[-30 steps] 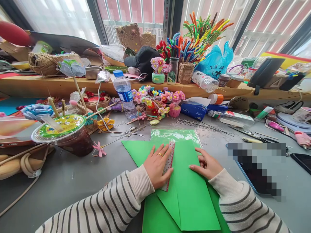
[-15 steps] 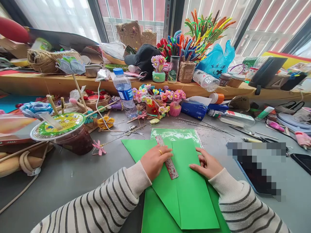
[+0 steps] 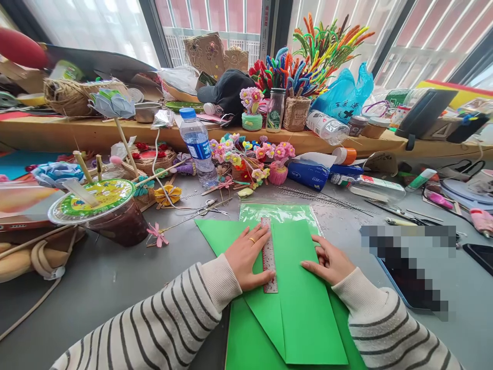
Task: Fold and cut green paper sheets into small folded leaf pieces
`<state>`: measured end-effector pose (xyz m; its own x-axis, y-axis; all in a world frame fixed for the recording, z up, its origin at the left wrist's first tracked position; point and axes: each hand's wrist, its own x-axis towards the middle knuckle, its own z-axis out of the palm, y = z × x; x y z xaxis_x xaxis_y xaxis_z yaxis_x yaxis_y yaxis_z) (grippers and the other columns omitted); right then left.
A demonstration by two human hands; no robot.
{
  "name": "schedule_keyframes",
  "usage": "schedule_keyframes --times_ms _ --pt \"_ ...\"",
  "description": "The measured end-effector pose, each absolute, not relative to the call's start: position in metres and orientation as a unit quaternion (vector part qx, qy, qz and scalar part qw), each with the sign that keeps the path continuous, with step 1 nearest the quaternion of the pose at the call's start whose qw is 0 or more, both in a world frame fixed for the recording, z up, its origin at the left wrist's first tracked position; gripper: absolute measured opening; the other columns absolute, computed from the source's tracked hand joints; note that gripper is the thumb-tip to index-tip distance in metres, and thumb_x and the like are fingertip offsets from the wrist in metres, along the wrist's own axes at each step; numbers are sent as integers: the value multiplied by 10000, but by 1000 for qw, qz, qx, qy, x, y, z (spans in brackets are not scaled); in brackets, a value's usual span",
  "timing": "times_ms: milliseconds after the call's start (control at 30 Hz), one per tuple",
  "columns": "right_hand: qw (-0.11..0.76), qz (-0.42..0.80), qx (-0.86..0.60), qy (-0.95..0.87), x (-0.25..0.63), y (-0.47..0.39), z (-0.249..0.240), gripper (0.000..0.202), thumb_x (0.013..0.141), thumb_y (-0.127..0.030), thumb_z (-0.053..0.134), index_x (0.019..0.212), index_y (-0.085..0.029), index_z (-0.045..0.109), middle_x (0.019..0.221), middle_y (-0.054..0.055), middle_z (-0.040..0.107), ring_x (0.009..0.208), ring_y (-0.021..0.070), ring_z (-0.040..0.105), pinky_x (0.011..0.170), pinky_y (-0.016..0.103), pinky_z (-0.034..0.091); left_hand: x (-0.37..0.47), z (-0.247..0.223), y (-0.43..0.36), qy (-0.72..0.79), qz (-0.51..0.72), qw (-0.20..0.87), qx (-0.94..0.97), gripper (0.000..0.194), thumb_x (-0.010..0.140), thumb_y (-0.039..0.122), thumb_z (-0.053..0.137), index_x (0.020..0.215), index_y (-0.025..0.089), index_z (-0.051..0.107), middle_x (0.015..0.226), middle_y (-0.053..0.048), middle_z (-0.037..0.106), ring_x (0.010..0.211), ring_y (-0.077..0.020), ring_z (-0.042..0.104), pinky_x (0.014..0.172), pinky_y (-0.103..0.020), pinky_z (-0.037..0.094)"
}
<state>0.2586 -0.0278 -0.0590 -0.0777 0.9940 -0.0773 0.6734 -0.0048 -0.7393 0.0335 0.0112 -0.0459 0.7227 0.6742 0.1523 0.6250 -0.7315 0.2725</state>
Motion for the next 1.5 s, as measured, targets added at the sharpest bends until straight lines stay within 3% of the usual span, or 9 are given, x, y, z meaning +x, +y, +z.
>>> schedule_keyframes --times_ms 633,1500 --pt "269 329 -627 -653 260 -29 -62 510 657 -405 491 1039 -117 316 501 -81 278 434 99 354 430 232 277 38 -46 9 355 98 82 926 713 676 576 320 1230 135 240 1304 -70 195 1195 -241 106 962 -432 100" --pt "273 335 -630 -645 258 -30 -56 492 665 -380 473 1047 -108 326 507 -83 285 441 93 355 444 237 300 38 -49 8 351 116 86 925 700 666 513 396 1228 132 227 1303 -83 201 1194 -251 102 966 -433 80"
